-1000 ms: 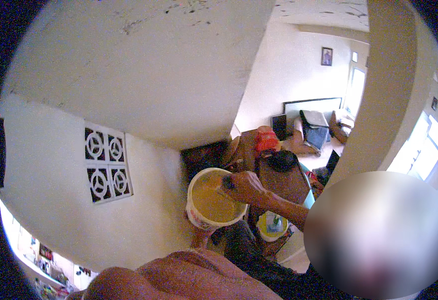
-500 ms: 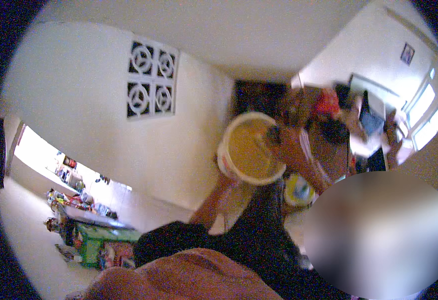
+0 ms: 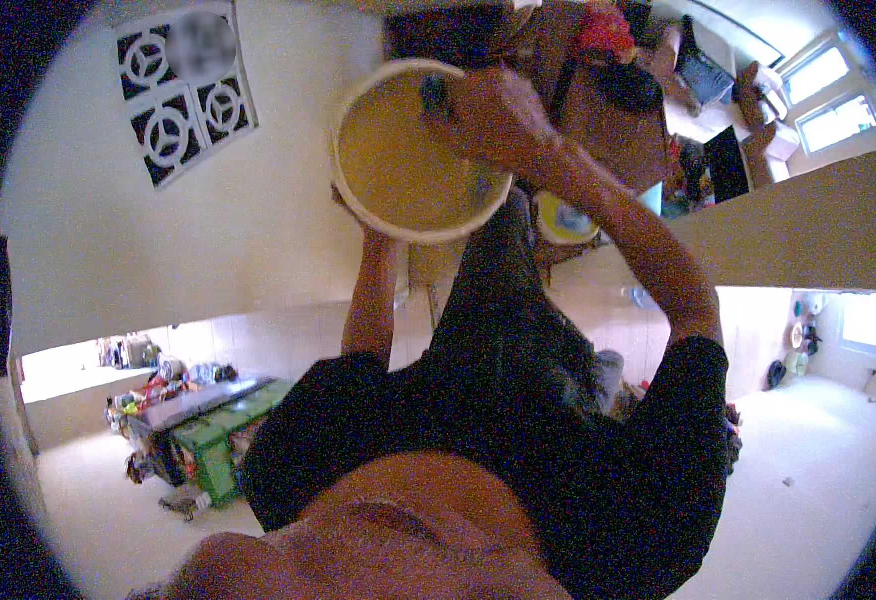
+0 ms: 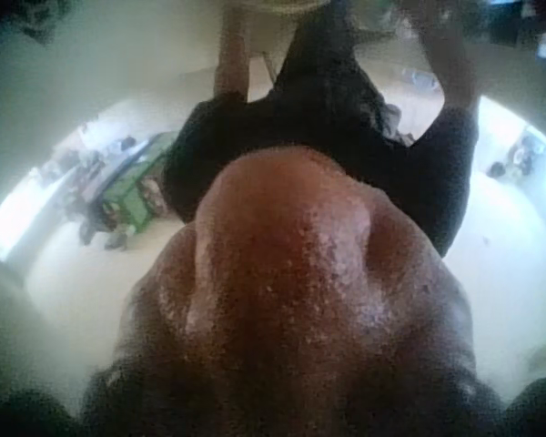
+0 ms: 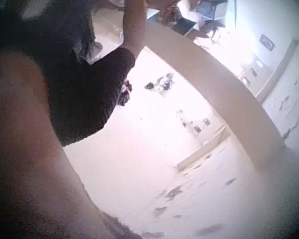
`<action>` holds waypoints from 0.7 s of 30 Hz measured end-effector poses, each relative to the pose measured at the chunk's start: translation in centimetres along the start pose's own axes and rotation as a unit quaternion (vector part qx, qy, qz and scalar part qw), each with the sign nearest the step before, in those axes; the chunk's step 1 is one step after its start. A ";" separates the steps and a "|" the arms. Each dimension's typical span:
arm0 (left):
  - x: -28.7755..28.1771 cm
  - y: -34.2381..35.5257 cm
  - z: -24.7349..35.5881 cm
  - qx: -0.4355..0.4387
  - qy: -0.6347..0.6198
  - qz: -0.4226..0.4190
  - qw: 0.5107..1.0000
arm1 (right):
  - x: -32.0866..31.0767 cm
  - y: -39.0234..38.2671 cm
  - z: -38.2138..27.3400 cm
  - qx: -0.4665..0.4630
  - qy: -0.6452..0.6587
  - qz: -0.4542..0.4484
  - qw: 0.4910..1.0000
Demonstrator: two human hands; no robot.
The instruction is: The person holds a bucket of yellow paint in their left hand and uses a paintbrush in their right hand to apply paint to the ceiling. They repeatedly dip the brush into the bucket and spread the paint across the ceiling surface.
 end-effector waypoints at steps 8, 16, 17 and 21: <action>0.6 0.6 -0.3 -0.086 -0.219 -0.127 0.964 | 2.3 1.3 0.6 -0.012 -0.033 0.018 0.999; 2.8 -1.3 1.5 -0.064 -0.054 -0.072 0.994 | -2.7 -2.3 -3.2 -0.105 -0.003 0.167 0.980; 3.6 -1.3 1.7 -0.078 -0.099 -0.086 0.988 | -2.9 -2.5 -3.0 -0.087 0.030 0.159 0.983; 2.9 -0.5 1.3 -0.059 -0.114 -0.109 0.986 | -1.9 -2.3 -1.3 -0.021 0.205 0.098 0.974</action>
Point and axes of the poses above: each hand's wrist, its own y-axis towards the middle knuckle, its own x-axis out of the palm, z = x × y, the point moved 5 cm from there along y, towards the middle knuckle, and after that the axes turned 8 degrees about -z, right-handed, at the moved point
